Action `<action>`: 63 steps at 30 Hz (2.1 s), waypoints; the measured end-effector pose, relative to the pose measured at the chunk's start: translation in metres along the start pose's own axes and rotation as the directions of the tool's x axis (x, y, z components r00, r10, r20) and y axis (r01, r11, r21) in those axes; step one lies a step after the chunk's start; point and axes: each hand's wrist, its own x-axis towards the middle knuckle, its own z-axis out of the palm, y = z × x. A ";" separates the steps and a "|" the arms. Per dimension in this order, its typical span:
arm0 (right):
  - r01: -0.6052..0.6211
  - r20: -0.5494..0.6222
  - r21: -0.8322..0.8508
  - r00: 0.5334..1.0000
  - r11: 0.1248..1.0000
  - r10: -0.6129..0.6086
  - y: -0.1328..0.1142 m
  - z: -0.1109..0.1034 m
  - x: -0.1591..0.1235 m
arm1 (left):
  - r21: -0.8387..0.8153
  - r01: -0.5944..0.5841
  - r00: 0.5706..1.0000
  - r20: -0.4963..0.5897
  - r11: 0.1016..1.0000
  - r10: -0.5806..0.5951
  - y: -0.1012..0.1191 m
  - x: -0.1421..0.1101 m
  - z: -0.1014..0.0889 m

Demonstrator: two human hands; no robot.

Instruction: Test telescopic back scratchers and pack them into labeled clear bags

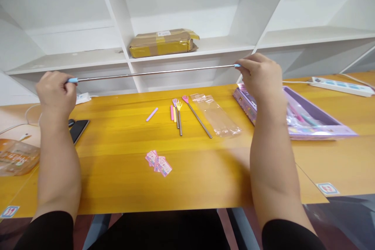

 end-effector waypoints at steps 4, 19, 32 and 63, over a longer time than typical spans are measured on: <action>0.020 -0.010 -0.034 1.000 0.999 -0.021 0.003 0.002 0.000 | 0.027 -0.009 1.000 -0.004 1.000 0.010 -0.001 -0.001 0.001; 0.009 -0.026 -0.167 1.000 0.986 -0.013 0.001 -0.007 -0.002 | 0.122 0.014 1.000 -0.002 0.992 -0.014 0.000 0.000 0.014; -0.072 0.038 -0.167 0.996 0.983 0.079 -0.005 -0.021 -0.002 | 0.106 -0.056 0.997 -0.055 0.993 0.062 0.004 -0.003 0.019; 0.102 0.113 -0.127 0.990 0.987 -0.088 -0.042 -0.006 -0.008 | 0.107 -0.156 0.988 0.035 0.982 0.153 0.068 -0.022 0.013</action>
